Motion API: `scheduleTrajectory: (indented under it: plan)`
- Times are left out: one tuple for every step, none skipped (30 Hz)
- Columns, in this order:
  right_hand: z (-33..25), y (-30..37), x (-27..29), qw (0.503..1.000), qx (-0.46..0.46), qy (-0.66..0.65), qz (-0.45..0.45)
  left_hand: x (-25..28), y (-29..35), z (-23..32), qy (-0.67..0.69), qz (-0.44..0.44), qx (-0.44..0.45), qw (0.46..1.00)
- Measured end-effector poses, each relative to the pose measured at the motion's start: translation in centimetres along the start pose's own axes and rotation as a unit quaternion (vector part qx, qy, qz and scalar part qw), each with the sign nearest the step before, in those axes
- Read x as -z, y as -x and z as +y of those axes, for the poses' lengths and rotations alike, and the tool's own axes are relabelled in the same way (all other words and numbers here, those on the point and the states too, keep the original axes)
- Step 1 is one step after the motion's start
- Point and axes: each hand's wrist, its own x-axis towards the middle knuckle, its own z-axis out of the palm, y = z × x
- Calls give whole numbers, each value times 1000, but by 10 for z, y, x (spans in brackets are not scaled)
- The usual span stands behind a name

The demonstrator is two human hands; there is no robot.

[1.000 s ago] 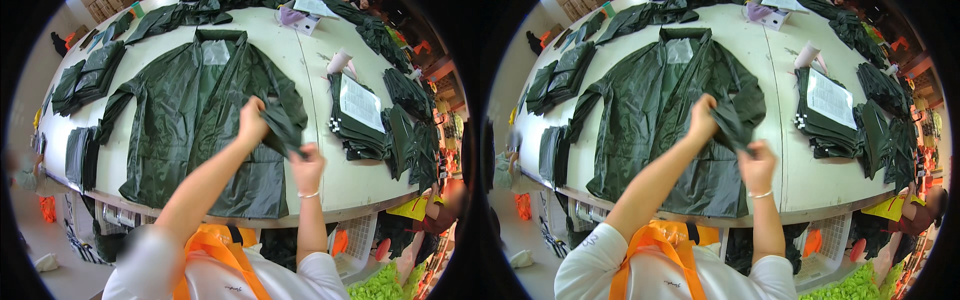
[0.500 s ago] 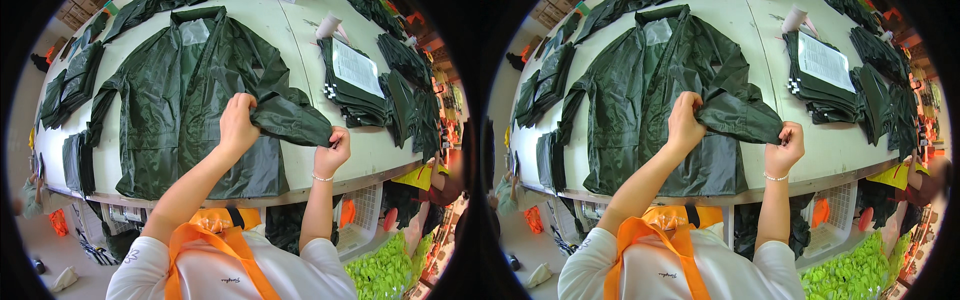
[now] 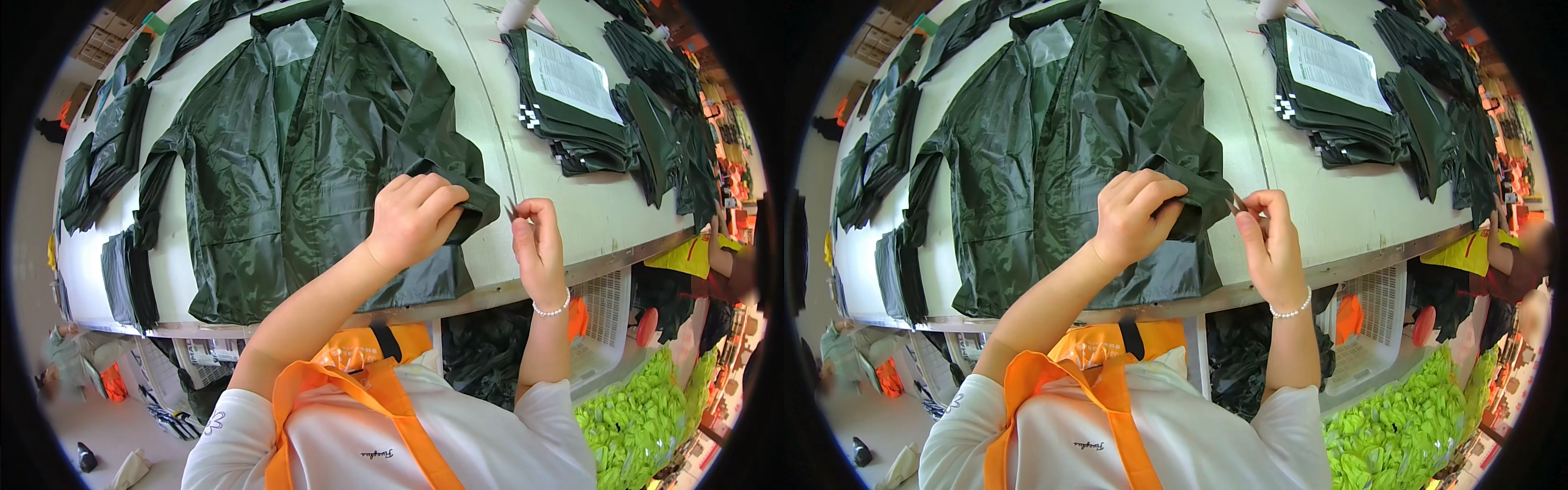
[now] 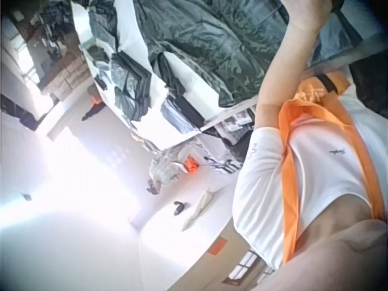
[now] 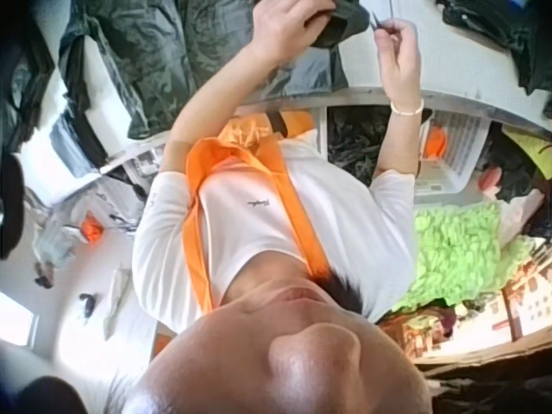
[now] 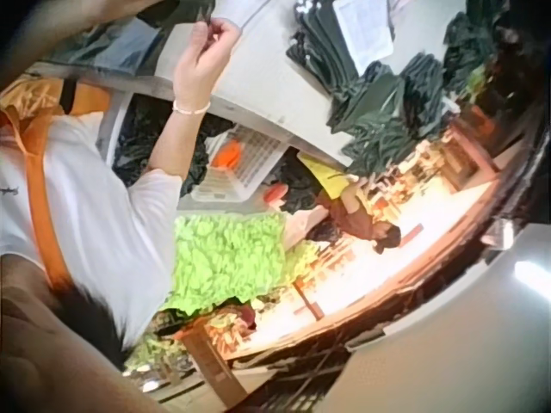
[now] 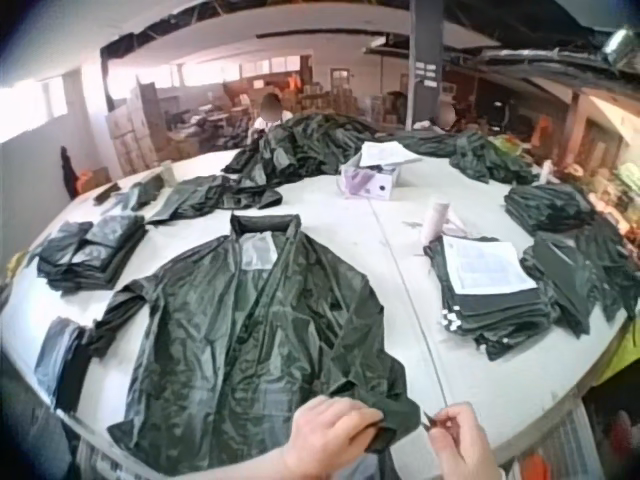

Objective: The person folds a dark green jacket on a white table, aligning edges and smoothing the fabric. They fold the sleeves inward, fold the jacket in half, then into a compact rectangle, and place it into a white plastic basket.

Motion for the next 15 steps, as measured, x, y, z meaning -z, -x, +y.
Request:
scheduleTrajectory:
  plan:
    - [-2, -1, -1, 1000, -6, -8, -4, -1, 0, 1, 1, -1, 1, 1000]
    - [-4, -1, 0, 999, -23, 6, -23, -1, 0, 2, 1, -3, 3, 1000]
    - [-6, -1, 0, 998, -40, 21, -43, -2, 1, 3, 2, -4, 5, 1000]
    - [-8, -2, 0, 996, -56, 34, -64, -1, 0, 4, 6, -8, 0, 1000]
    - [-13, -3, -6, 999, -19, 23, -44, 0, 0, 4, 9, -11, -5, 1000]
    - [-14, -5, -6, 998, -12, 36, -48, 0, -1, 5, 12, -15, -10, 1000]
    - [-13, -6, -6, 998, -4, 48, -51, -1, 0, 4, 7, -14, -13, 1000]
    - [-13, -8, -6, 997, 4, 60, -55, -2, -1, 4, 1, -13, -15, 1000]
    - [-12, -9, -6, 996, 5, 66, -58, -3, 0, 3, -6, -12, -18, 1000]
    - [-13, -9, -4, 995, 5, 76, -57, -4, -2, 4, -3, -11, -16, 1000]
    - [-14, -9, -2, 995, 6, 85, -57, -5, -3, 6, -1, -10, -15, 1000]
    - [-13, -9, 0, 995, 4, 82, -47, -6, -4, 7, 1, -8, -13, 1000]
    - [-10, -8, -1, 996, 1, 78, -40, -7, -3, 7, 5, -5, -10, 1000]
    - [-7, -8, -1, 997, -1, 74, -32, -7, -3, 7, 8, 0, -6, 1000]
    - [-6, -7, -2, 999, -8, 36, -4, -8, -4, 7, 12, 4, -2, 1000]
